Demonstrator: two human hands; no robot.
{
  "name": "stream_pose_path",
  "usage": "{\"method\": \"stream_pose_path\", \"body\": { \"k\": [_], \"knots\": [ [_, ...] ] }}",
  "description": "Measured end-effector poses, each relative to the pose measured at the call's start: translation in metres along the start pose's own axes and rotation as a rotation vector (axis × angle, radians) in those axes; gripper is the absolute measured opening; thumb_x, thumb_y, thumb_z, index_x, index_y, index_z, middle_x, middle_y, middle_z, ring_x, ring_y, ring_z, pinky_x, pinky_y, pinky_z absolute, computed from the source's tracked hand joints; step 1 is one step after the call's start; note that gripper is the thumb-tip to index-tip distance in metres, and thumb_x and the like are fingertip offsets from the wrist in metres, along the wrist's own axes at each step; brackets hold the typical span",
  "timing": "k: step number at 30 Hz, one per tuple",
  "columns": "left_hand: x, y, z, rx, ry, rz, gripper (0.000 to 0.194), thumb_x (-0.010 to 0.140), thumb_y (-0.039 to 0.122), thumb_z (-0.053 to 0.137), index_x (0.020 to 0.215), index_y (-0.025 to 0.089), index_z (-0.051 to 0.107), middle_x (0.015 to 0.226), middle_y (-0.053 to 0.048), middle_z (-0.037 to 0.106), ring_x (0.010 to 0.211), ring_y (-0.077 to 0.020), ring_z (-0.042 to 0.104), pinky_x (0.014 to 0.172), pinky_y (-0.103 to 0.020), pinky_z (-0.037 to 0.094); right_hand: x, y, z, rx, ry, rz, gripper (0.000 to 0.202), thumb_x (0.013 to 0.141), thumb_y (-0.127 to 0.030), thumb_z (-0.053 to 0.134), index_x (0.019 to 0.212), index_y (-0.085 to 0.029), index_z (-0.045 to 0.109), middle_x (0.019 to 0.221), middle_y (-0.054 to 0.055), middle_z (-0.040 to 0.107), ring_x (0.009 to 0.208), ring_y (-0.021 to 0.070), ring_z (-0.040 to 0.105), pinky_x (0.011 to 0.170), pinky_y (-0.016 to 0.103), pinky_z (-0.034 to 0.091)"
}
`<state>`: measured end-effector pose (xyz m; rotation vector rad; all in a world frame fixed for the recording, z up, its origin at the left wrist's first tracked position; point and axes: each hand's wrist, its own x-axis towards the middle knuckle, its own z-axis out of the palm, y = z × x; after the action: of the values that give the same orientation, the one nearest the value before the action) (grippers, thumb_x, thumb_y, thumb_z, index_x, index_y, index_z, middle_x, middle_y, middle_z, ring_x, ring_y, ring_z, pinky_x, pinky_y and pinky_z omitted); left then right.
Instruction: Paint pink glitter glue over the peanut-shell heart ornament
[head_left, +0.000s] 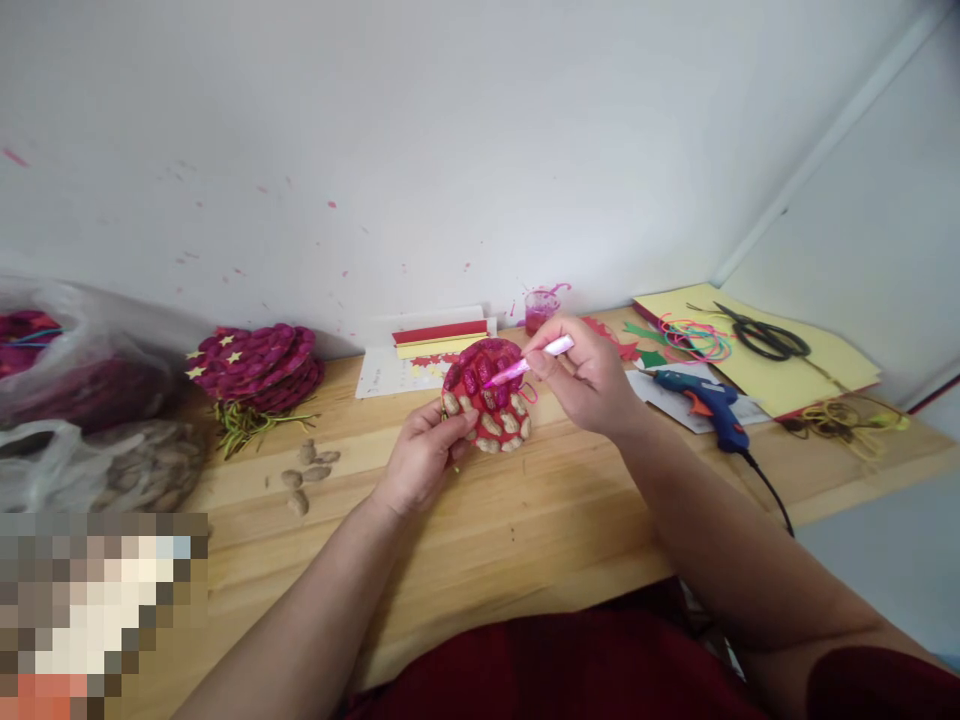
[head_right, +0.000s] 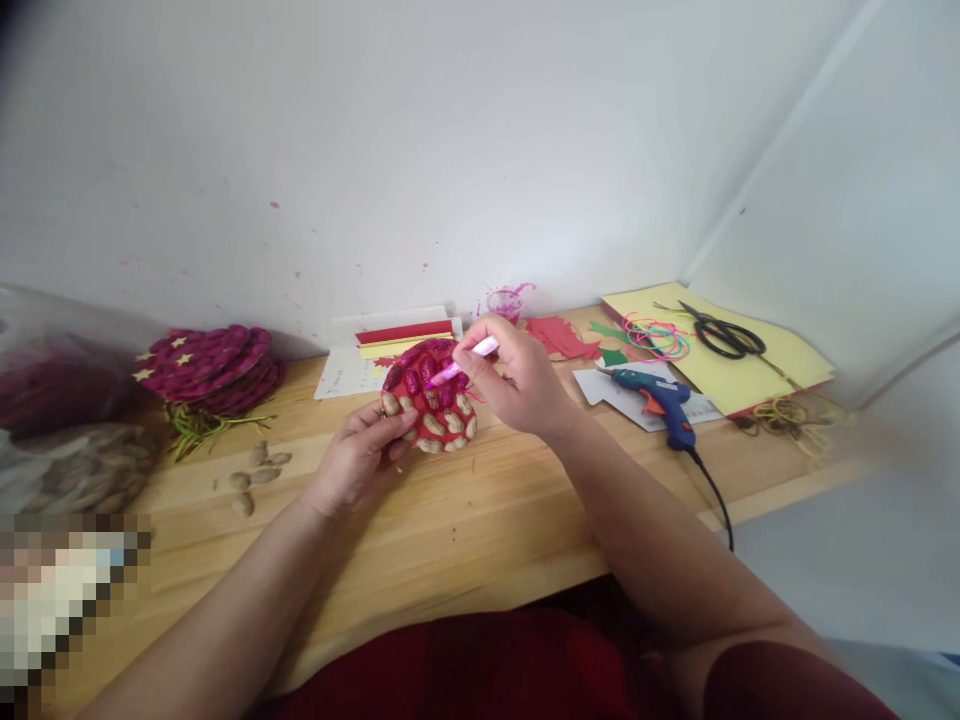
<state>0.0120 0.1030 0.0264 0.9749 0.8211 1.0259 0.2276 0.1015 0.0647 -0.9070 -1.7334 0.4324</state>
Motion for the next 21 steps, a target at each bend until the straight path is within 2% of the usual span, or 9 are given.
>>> {"method": "stream_pose_path", "body": {
  "k": [6, 13, 17, 21],
  "knots": [
    [-0.002, 0.005, 0.003, 0.036, -0.018, 0.04, 0.043, 0.061, 0.046, 0.093, 0.064, 0.017, 0.061, 0.052, 0.004, 0.049, 0.046, -0.0063, 0.033, 0.044, -0.022, 0.019, -0.001, 0.002, -0.001, 0.048, -0.053, 0.046, 0.018, 0.101, -0.037, 0.063, 0.091, -0.022, 0.061, 0.075, -0.001, 0.06, 0.066, 0.0135, 0.053, 0.059, 0.029, 0.038],
    [0.0, -0.001, -0.004, 0.088, -0.058, 0.11, 0.037, 0.071, 0.046, 0.09, 0.072, 0.016, 0.068, 0.059, 0.003, 0.055, 0.049, -0.0062, 0.034, 0.049, -0.022, 0.027, -0.001, 0.008, 0.001, 0.048, 0.046, 0.075, 0.02, 0.102, -0.039, 0.062, 0.092, -0.022, 0.061, 0.074, -0.002, 0.058, 0.064, 0.0133, 0.051, 0.059, 0.03, 0.037],
    [0.0, -0.004, -0.007, 0.196, -0.054, 0.165, 0.033, 0.08, 0.045, 0.084, 0.072, 0.017, 0.069, 0.064, 0.0, 0.062, 0.055, -0.0098, 0.046, 0.056, -0.024, 0.038, -0.002, 0.007, 0.003, 0.055, 0.028, 0.059, 0.019, 0.102, -0.038, 0.062, 0.093, -0.022, 0.061, 0.076, -0.001, 0.06, 0.063, 0.0126, 0.051, 0.057, 0.029, 0.035],
    [0.003, -0.01, -0.013, 0.285, -0.046, 0.23, 0.028, 0.088, 0.043, 0.076, 0.079, 0.017, 0.072, 0.078, -0.005, 0.071, 0.072, -0.0167, 0.061, 0.072, -0.03, 0.049, -0.001, -0.001, 0.005, 0.011, 0.015, 0.029, 0.017, 0.102, -0.036, 0.062, 0.092, -0.022, 0.061, 0.078, -0.001, 0.063, 0.064, 0.0127, 0.054, 0.059, 0.029, 0.038]
  ]
}}
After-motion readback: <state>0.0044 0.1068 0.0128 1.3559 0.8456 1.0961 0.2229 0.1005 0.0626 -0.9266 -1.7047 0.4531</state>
